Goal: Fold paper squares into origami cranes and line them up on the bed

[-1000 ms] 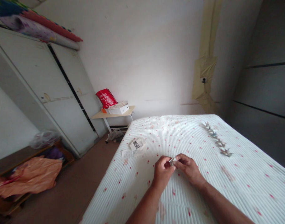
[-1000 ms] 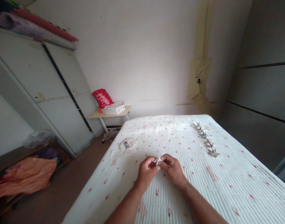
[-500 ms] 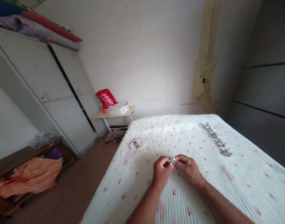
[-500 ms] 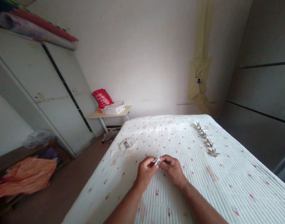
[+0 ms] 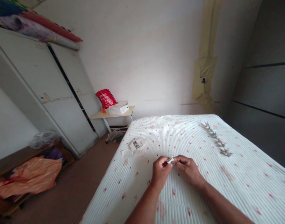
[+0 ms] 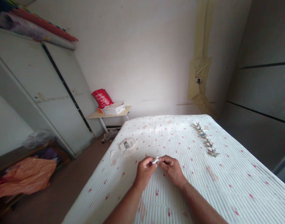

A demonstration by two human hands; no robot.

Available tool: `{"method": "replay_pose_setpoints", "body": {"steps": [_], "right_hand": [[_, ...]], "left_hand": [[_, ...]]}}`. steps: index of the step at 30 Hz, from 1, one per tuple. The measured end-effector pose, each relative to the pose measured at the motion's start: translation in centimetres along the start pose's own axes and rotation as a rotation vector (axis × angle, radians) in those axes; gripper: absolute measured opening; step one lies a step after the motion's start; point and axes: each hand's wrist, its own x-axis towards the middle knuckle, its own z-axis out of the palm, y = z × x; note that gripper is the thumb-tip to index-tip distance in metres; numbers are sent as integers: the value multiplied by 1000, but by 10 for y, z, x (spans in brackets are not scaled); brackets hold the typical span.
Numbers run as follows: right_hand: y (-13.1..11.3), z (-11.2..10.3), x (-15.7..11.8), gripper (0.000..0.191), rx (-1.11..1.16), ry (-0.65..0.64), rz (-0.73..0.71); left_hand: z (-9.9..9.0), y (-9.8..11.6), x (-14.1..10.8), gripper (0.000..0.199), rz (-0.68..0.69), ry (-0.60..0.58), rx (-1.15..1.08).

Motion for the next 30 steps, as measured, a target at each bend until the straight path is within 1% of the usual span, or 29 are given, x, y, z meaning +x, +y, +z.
{"method": "replay_pose_setpoints", "body": {"steps": [5,10,12,16,19,23,30], "right_hand": [[-1,2,0,26,41,-17,1],[-1,4,0,21,103,-18,-1],[1,4,1,20,141,-3,3],[4,5,2,25,190,12,10],[4,5,2,28,172,5,14],[3,3,1,25,110,-56,14],[2,2,0,27,26,-32,28]], "left_hand": [[0,1,0,8,-51,6,-49],[1,3,0,10,-115,-1,-118],[1,3,0,11,-150,-11,-168],[1,3,0,12,-190,-40,-286],[0,2,0,15,-210,-61,-327],[-2,2,0,15,-226,-77,-328],[-3,7,0,24,-255,-78,-317]]}}
